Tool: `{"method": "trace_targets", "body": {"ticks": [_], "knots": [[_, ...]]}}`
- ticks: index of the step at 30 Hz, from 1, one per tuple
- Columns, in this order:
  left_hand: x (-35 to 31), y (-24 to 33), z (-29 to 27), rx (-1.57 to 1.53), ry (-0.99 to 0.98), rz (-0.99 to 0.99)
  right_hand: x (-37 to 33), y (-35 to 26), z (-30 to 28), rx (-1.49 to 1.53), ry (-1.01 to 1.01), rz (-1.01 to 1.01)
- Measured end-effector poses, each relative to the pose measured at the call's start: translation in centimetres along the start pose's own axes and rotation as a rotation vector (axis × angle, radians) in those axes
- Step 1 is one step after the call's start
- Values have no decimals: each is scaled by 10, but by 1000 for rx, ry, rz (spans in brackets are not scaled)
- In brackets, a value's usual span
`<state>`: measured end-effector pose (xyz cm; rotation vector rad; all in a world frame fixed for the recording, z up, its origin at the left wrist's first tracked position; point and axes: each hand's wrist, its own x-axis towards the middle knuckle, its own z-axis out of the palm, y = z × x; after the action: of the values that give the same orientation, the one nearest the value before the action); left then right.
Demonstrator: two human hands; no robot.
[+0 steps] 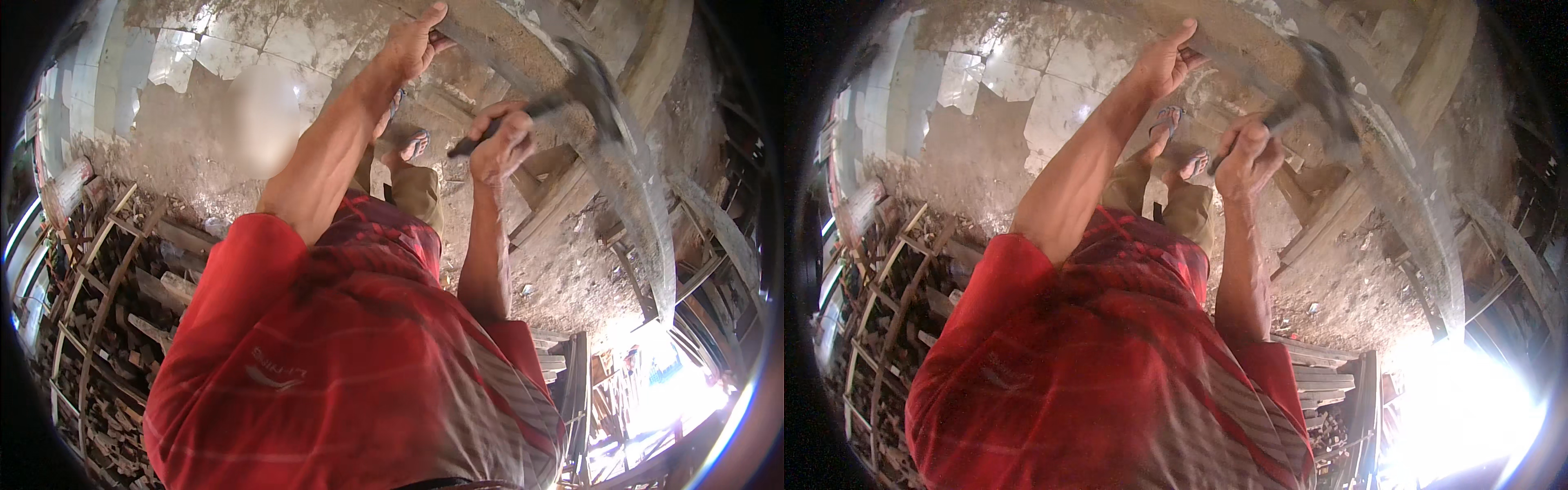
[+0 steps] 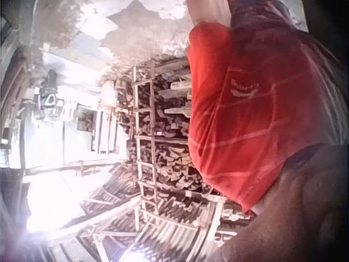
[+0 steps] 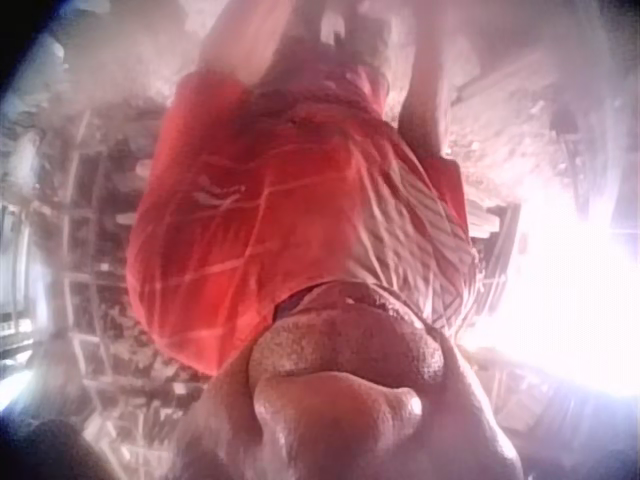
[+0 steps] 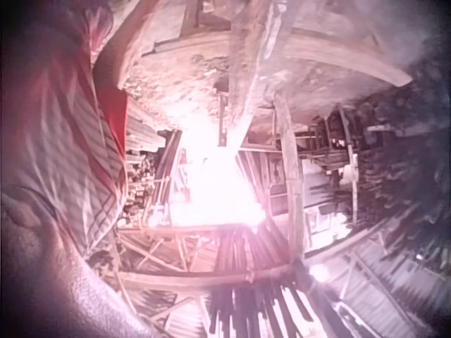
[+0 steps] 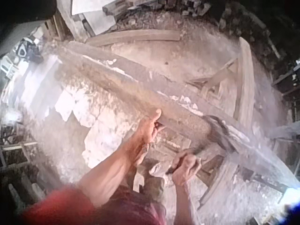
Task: The person uses the claw of a hammer to pry several nails out of a long curved wooden plank, repositioning the plank and their grip to pull each nail one at a time.
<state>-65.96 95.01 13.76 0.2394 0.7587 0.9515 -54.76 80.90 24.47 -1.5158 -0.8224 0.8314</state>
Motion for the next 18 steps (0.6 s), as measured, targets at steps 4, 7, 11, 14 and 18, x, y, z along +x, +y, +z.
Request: {"method": "trace_targets", "body": {"ticks": [4,7,11,14,18], "knots": [[3,-5,-5,29,15,-24,-6,90,-6,-126,12,147],[-1,-4,7,48,44,-4,2,105,-10,-167,-40,359],[0,-2,-9,83,-52,15,-12,47,-10,-101,4,484],[9,4,3,108,4,22,-9,28,1,-34,17,234],[-2,-2,1,71,3,25,7,36,9,-23,-2,-39]]}}
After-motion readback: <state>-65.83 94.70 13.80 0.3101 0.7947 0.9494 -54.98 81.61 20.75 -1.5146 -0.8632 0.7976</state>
